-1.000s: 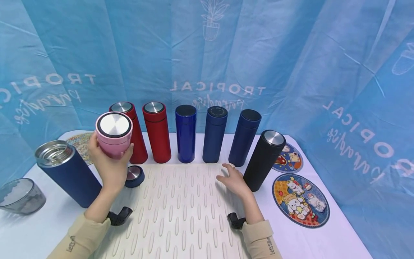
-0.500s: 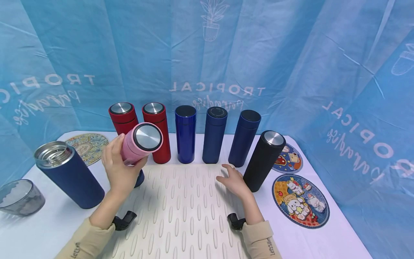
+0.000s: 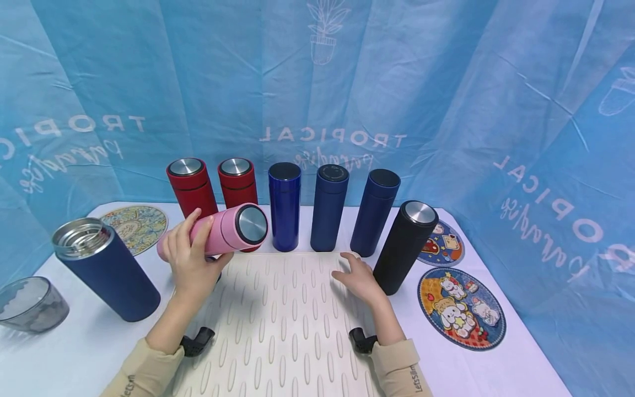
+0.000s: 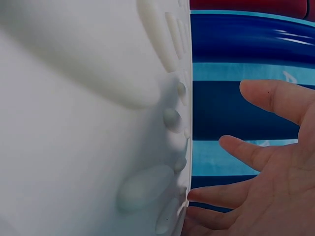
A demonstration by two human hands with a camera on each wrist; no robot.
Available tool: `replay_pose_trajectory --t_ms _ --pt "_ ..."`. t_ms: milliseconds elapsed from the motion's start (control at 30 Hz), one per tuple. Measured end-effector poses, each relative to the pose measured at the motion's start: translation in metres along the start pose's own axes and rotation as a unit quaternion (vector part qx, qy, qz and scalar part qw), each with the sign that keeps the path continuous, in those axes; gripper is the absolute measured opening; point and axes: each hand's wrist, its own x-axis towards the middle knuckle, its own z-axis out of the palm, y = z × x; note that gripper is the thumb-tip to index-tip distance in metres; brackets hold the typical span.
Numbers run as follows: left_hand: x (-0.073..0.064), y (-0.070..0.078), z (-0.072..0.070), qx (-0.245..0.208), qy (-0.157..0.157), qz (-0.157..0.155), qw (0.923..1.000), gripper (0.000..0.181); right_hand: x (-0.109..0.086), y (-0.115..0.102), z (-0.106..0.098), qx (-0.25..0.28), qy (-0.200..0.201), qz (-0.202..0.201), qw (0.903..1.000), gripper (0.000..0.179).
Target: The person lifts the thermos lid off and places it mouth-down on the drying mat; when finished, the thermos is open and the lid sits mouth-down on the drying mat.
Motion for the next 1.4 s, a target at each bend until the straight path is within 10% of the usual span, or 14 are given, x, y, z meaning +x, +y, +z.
replay_pose_trajectory --t_ms 600,1000,1400 --pt "0.003 -0.004 -0.003 0.067 -0.021 0.093 0.9932 0.077 -0.002 -0.007 -0.007 -0.008 0.009 -0.030 0.9995 0.060" --pt "0.000 -0.001 -0.002 0.098 -0.098 0.162 0.9771 0.081 -0.006 -0.076 -0.011 0.103 0.037 -0.174 0.9786 0.049" --pt "-0.001 0.010 -0.003 0.128 -0.165 0.192 0.9589 0.079 -0.021 -0.101 0.003 0.159 -0.052 -0.171 0.9710 0.051"
